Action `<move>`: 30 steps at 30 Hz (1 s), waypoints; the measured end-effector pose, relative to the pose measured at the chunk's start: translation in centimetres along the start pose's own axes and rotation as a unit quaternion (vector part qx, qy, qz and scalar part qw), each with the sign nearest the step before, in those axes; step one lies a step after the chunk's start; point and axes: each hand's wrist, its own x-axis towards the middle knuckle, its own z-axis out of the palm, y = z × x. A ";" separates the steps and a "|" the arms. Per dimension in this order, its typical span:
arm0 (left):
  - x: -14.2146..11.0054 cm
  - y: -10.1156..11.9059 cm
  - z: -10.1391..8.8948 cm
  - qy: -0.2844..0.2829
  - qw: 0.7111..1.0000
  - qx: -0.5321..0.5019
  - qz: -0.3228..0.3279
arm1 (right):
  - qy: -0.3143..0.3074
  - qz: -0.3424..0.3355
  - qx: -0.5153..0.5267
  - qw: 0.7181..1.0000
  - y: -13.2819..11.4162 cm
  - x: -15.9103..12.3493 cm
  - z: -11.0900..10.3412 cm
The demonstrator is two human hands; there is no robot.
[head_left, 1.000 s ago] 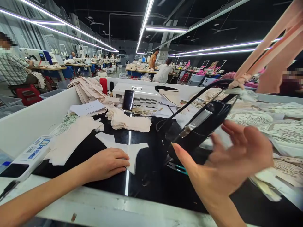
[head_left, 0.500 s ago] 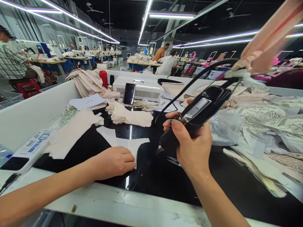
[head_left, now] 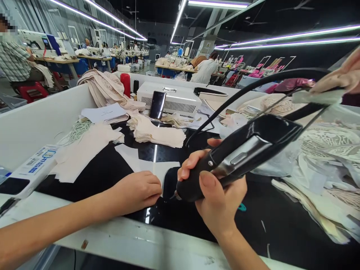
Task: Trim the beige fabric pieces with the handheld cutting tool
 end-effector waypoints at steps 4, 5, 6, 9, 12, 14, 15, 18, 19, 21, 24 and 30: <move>0.1 0.3 -0.3 0.009 0.990 -0.111 -0.081 | 0.000 -0.003 0.040 0.999 0.4 -0.5 0.6; 0.2 0.3 -0.4 0.008 0.988 -0.125 -0.094 | 0.004 -0.009 0.048 0.999 0.5 -0.5 0.8; 0.2 0.4 -0.5 0.009 0.985 -0.134 -0.105 | 0.008 -0.016 0.054 0.998 0.5 -0.5 1.0; 0.3 0.5 -0.5 0.013 0.982 -0.146 -0.118 | 0.020 -0.040 0.061 0.997 0.7 -0.3 1.3; 0.2 0.4 -0.4 0.016 0.982 -0.150 -0.113 | 0.033 -0.054 0.062 0.996 1.0 -0.2 1.5; 0.1 0.4 -0.3 0.017 0.982 -0.151 -0.108 | 0.039 -0.057 0.060 0.996 1.2 -0.2 1.5; 0.1 0.3 -0.3 0.016 0.983 -0.151 -0.106 | 0.040 -0.057 0.060 0.996 1.3 -0.2 1.5; 0.0 0.3 -0.2 0.015 0.984 -0.149 -0.101 | 0.040 -0.057 0.063 0.996 1.4 -0.3 1.5; 0.0 0.4 -0.1 0.016 0.984 -0.147 -0.099 | 0.038 -0.058 0.065 0.995 1.5 -0.3 1.5; 0.0 0.3 -0.1 0.019 0.985 -0.144 -0.093 | 0.036 -0.059 0.066 0.995 1.4 -0.3 1.5; 0.1 0.2 -0.2 0.020 0.987 -0.139 -0.081 | 0.033 -0.062 0.062 0.996 1.4 -0.3 1.6; 0.2 -0.3 -0.4 0.013 0.990 -0.116 -0.084 | 0.030 -0.075 0.061 0.995 1.3 -0.2 1.7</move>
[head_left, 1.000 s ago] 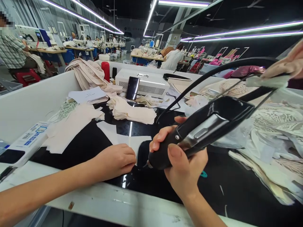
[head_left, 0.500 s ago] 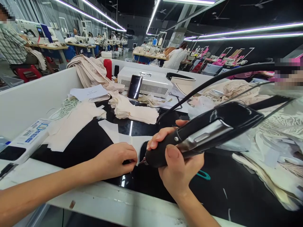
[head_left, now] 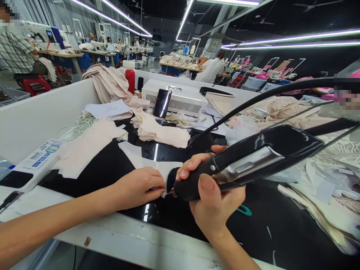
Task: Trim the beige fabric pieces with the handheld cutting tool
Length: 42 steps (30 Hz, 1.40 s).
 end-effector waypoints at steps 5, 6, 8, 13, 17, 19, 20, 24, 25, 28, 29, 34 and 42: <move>0.2 -0.3 0.2 0.000 0.999 0.038 -0.017 | 0.003 0.002 -0.003 1.000 0.0 -0.1 0.0; 0.3 -0.3 0.2 0.002 0.999 0.045 -0.013 | 0.002 0.002 -0.003 1.000 0.0 -0.1 0.0; 0.3 -0.2 0.2 0.010 0.998 0.058 0.002 | 0.002 -0.001 -0.005 1.000 0.0 -0.1 0.0; 0.2 -0.2 0.3 0.021 0.995 0.082 0.051 | 0.009 -0.007 -0.014 1.000 0.1 0.0 0.0; 0.2 -0.6 0.2 -0.014 0.994 0.086 0.070 | 0.006 -0.004 -0.005 1.000 0.1 0.0 0.1; 0.1 -0.8 0.1 -0.033 0.993 0.085 0.068 | 0.007 -0.006 -0.009 1.000 0.0 0.0 0.0; 0.0 -0.9 0.0 -0.038 0.993 0.084 0.068 | 0.008 -0.007 -0.012 1.000 0.0 0.0 0.0; -0.4 -1.2 -0.5 -0.045 0.992 0.071 0.091 | 0.012 0.000 -0.015 1.000 0.0 -0.1 0.0; -0.5 -1.3 -0.6 -0.047 0.991 0.067 0.102 | 0.013 0.004 -0.014 1.000 0.0 -0.1 0.0; -0.7 -1.5 -0.9 -0.050 0.989 0.061 0.127 | 0.018 0.013 -0.014 1.000 -0.1 -0.1 0.1; -0.8 -1.6 -1.0 -0.048 0.988 0.061 0.132 | 0.020 0.014 -0.015 1.000 -0.2 -0.1 0.1; -1.1 -1.8 -1.0 -0.039 0.986 0.066 0.148 | 0.025 0.021 -0.011 0.999 -0.2 -0.1 0.1; -1.2 -1.9 -0.8 -0.042 0.986 0.076 0.145 | 0.021 0.014 -0.022 0.999 -0.2 0.0 0.1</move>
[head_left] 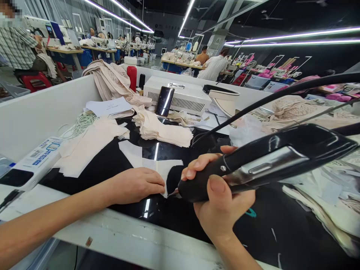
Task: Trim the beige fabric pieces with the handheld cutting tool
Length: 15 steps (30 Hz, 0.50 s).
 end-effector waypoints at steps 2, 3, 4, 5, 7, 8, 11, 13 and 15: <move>0.0 0.0 0.0 0.002 1.000 -0.003 0.002 | 0.002 0.000 -0.003 1.000 0.0 0.0 0.0; 0.0 0.0 -0.1 0.002 1.000 -0.004 0.003 | 0.004 0.001 -0.004 1.000 0.0 0.0 0.0; 0.1 0.0 -0.1 0.002 1.000 -0.006 0.003 | 0.006 0.004 -0.005 1.000 0.0 0.0 0.0; 0.1 0.0 -0.1 0.003 1.000 -0.007 0.003 | 0.007 0.005 -0.006 1.000 0.0 0.0 0.0; 0.1 0.1 -0.2 0.004 1.000 -0.009 0.003 | 0.006 0.004 -0.005 1.000 0.0 0.0 0.1; 0.1 0.1 -0.3 0.004 1.000 -0.011 0.001 | 0.004 0.003 -0.003 1.000 0.0 0.0 0.1; 0.0 0.1 -0.3 -0.005 1.000 -0.014 -0.008 | 0.000 0.003 -0.002 1.000 0.1 -0.1 0.1; -0.2 0.1 -0.3 -0.011 1.000 -0.016 -0.010 | -0.001 0.007 -0.004 1.000 0.1 -0.1 0.1; -0.3 0.0 -0.2 -0.012 1.000 -0.015 -0.011 | 0.000 0.015 -0.002 1.000 0.1 -0.1 0.1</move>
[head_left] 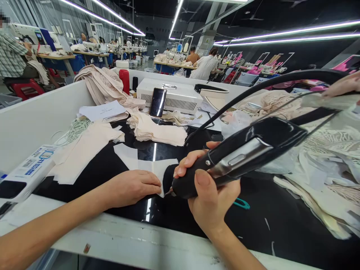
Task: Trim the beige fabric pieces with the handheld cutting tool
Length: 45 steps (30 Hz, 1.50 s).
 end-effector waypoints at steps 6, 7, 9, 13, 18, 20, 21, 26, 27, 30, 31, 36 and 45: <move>0.0 0.2 -0.3 0.001 1.000 0.005 -0.003 | 0.013 0.000 0.017 1.000 -0.1 0.4 0.3; 0.0 0.2 -0.4 0.001 1.000 0.004 -0.004 | 0.013 -0.004 0.017 1.000 0.0 0.4 0.3; 0.0 0.2 -0.5 -0.002 1.000 -0.001 -0.006 | 0.011 -0.009 0.013 1.000 0.1 0.5 0.4; 0.0 0.2 -0.4 -0.002 1.000 -0.001 -0.002 | 0.009 -0.006 0.001 1.000 0.3 0.4 0.5; 0.1 0.1 -0.3 0.003 1.000 -0.004 -0.002 | 0.005 -0.003 -0.006 1.000 0.4 0.3 0.5; 0.1 0.1 -0.3 0.005 1.000 -0.007 -0.001 | 0.012 0.004 -0.012 1.000 0.3 0.2 0.6; 0.1 0.1 -0.4 0.005 1.000 -0.008 -0.001 | 0.016 0.008 -0.015 1.000 0.2 0.2 0.6; 0.1 0.2 -0.4 0.004 1.000 -0.010 -0.003 | 0.027 0.007 -0.010 1.000 0.0 0.4 0.8; 0.1 0.2 -0.4 0.004 1.000 -0.010 -0.003 | 0.027 0.004 -0.006 1.000 0.0 0.4 0.8; 0.1 0.2 -0.4 0.008 1.000 -0.008 -0.001 | 0.023 0.001 0.003 1.000 0.1 0.4 0.8; 0.1 0.2 -0.4 0.010 1.000 -0.008 0.000 | 0.019 0.001 0.005 1.000 0.2 0.3 0.7; 0.0 0.1 -0.3 0.009 1.000 -0.003 0.011 | 0.013 0.012 0.004 1.000 0.4 0.2 0.8; -0.2 0.0 -0.4 0.016 1.000 0.014 0.017 | -0.010 0.013 0.019 1.000 -0.3 -0.7 0.7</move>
